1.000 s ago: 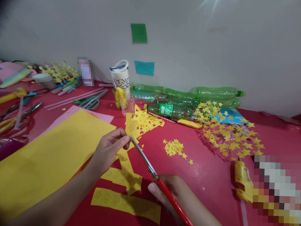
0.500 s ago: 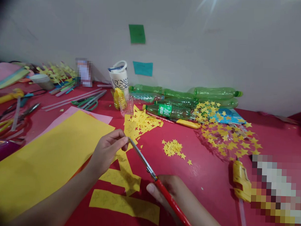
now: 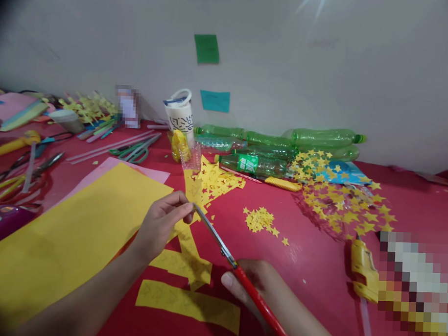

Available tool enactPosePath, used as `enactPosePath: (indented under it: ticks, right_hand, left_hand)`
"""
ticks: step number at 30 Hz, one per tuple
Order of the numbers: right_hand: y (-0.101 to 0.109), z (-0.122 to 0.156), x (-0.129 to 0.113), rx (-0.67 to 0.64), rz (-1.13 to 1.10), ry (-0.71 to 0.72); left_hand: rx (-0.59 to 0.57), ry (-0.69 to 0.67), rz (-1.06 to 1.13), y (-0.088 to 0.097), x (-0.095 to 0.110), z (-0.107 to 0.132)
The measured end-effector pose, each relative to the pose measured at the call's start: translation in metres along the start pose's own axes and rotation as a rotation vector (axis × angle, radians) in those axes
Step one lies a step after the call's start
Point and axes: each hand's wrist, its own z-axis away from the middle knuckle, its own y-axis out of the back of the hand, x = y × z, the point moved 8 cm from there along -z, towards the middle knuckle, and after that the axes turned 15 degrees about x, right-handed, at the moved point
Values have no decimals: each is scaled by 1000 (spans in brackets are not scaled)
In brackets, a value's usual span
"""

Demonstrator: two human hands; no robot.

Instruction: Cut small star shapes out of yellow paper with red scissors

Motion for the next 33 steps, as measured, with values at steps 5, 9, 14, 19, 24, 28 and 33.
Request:
enactPosePath:
  ticks: [5,9,14,19,24,28,33]
  right_hand:
    - [-3,2,-3,-11,-55,25]
    - [-5,3,-5,-19,-85,39]
    - [-3,4,-7,-11,-79,57]
    - [-3,4,-10,1,-92,36]
    - [-4,7,-3,57,-111,-104]
    - [-4,7,0,70,-112,-132]
    - [-5,7,3,44,-106,-132]
  left_hand:
    - [35,56,79,0,-8,2]
    - [30,83,161,-4,-11,4]
    - [16,100,187,-7,-12,6]
    - [10,107,154,-7,-14,7]
    - [8,123,153,-7,-18,7]
    - [-1,132,166,-8,-19,7]
    - [8,139,182,-7,-20,7]
